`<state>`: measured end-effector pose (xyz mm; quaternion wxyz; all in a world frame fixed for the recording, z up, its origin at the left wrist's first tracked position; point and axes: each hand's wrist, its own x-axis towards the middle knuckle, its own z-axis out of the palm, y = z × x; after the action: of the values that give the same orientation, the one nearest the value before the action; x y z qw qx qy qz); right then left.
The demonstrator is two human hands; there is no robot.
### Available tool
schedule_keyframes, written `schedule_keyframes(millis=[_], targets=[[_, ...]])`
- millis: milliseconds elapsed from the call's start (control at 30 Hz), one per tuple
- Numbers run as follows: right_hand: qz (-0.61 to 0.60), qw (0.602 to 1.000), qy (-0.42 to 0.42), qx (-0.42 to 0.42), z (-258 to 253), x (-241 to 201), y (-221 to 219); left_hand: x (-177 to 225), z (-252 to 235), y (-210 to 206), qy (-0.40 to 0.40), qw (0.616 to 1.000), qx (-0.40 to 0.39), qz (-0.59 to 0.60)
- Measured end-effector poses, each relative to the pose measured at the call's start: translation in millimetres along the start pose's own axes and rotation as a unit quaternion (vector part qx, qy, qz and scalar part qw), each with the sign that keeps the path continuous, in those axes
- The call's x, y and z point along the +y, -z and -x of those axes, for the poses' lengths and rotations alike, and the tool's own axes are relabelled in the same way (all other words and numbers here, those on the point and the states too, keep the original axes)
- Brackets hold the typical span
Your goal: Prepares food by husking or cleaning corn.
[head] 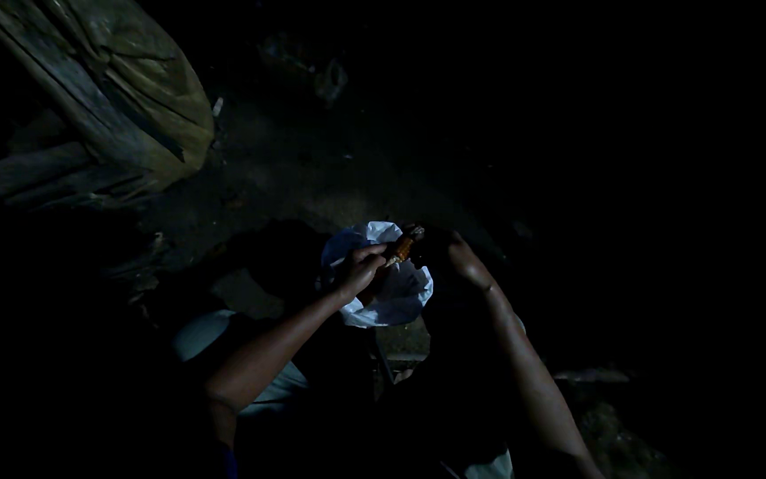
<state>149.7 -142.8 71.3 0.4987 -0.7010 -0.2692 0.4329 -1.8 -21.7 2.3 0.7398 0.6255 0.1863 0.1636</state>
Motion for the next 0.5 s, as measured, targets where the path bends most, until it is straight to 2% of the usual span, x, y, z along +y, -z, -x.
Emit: schedule_keyframes(millis=[200, 500], targets=[[0.039, 0.999, 0.004, -0.023, -1, -2, 0, 11, 2, -2, 0.065, 0.996, -0.017, 0.051], [0.041, 0.999, 0.006, -0.026, 2, -5, -6, 16, 5, -2, 0.063, 0.997, -0.020, 0.038]])
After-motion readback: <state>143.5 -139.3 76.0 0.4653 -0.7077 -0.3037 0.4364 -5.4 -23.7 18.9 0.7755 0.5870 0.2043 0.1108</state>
